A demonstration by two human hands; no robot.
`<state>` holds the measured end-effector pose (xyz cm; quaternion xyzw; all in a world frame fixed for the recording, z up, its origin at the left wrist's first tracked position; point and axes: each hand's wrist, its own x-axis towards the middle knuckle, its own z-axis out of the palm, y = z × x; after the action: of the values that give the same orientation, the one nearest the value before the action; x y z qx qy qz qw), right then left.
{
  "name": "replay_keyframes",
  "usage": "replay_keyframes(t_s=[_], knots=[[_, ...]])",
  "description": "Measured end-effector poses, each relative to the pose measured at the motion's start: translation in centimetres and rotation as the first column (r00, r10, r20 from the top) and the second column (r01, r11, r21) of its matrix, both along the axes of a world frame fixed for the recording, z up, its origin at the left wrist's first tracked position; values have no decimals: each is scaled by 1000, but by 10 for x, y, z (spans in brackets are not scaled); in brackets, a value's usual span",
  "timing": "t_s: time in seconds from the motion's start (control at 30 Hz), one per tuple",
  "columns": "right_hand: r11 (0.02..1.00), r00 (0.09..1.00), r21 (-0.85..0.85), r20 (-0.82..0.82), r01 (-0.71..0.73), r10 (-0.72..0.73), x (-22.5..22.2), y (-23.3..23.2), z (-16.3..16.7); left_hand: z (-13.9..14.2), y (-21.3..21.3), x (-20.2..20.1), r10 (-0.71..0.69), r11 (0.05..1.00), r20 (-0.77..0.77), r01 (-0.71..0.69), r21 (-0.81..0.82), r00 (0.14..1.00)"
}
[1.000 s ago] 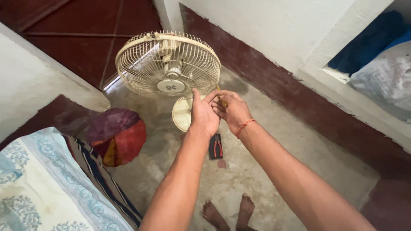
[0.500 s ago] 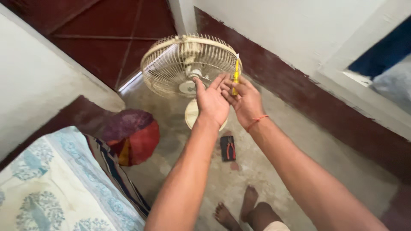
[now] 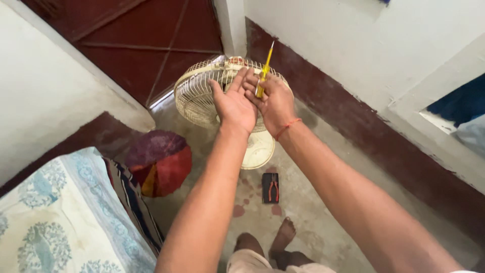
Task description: The person holds a pedestal fan steady and uses a screwdriver to unscrew the front grille of the fan, working on the screws around the guard. The fan stands on the floor next to a bed, with pliers lying on the floor nearby.
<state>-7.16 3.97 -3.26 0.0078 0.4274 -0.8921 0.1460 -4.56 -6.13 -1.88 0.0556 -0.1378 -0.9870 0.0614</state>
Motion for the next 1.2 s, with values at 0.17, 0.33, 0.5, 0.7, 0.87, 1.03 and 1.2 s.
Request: replay_keyframes(t_s=[0.17, 0.33, 0.5, 0.7, 0.87, 1.03, 1.2], knots=[[996, 998, 72, -30, -44, 46, -17, -13, 13, 0, -19, -17, 19, 999, -17, -20, -39, 1000], [976, 995, 200, -33, -81, 89, -37, -24, 11, -11, -59, -32, -14, 947, 32, 24, -320, 999], [856, 988, 517, -119, -25, 100, -54, -23, -2, -19, -106, -46, 118, 491, 20, -41, -870, 993], [360, 879, 869, -430, 340, 206, -53, -10, -2, -18, -130, -53, 66, -468, -373, -302, -831, 925], [194, 785, 842, -539, 503, 306, -49, -10, 7, -15, -132, -64, -62, -526, -363, -340, -780, 930], [283, 753, 835, -548, 472, 363, -57, -7, 20, -14, -136, -75, -52, -512, -310, -292, -808, 949], [341, 815, 879, -451, 334, 364, -63, 0, 24, -12, -137, -71, -19, -501, -296, -265, -824, 955]])
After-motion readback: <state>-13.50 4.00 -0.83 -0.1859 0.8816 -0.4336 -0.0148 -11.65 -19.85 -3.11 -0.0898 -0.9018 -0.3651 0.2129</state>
